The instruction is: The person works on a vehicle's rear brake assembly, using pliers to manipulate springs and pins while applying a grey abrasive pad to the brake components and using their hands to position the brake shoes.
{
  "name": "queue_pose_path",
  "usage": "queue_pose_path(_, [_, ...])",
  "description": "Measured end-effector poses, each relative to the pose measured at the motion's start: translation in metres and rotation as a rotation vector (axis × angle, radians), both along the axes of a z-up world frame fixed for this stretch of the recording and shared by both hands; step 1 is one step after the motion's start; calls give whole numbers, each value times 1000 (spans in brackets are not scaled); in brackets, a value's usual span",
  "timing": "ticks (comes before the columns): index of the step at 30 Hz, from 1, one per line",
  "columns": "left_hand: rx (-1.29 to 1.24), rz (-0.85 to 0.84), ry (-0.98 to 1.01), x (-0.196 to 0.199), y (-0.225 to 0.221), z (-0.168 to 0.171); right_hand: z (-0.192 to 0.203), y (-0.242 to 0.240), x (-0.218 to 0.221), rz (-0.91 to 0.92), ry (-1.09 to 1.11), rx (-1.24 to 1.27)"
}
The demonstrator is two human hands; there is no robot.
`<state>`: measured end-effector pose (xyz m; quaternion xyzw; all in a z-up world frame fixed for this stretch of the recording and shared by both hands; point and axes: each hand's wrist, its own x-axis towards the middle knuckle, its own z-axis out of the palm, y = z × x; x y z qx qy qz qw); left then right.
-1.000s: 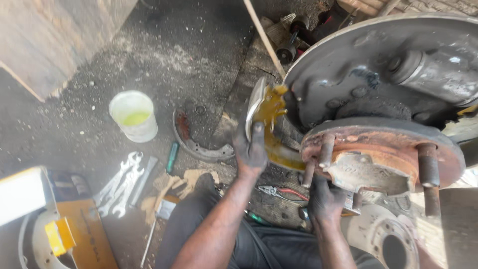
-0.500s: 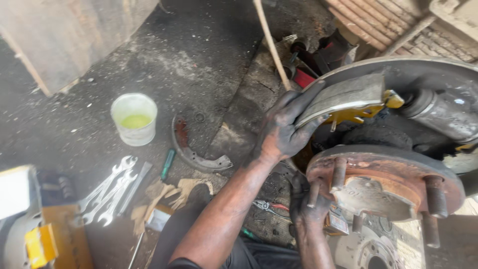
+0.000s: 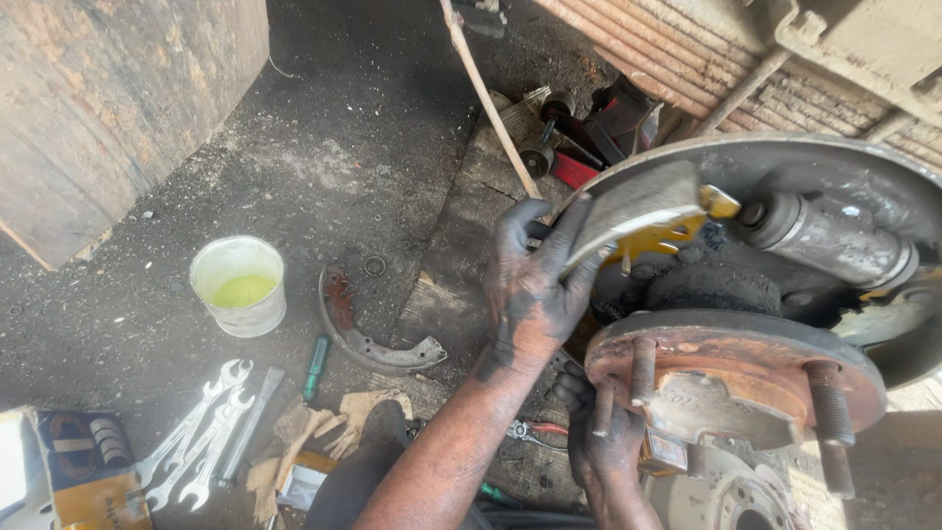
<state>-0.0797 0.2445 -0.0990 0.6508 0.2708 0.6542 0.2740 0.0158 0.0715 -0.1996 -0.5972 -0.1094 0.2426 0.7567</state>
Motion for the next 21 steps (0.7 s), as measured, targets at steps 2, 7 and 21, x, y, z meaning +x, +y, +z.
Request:
queue_pose_path(2, [-12,-73,-28,1,3,8,-3,7,1,24,26,54])
queue_pose_path(7, [-35,-167,-67,11,11,2,-14,12,6,60,-35,120])
queue_pose_path(21, [-12,-195,-177,25,24,-45,-96,-48,10,840,-775,-935])
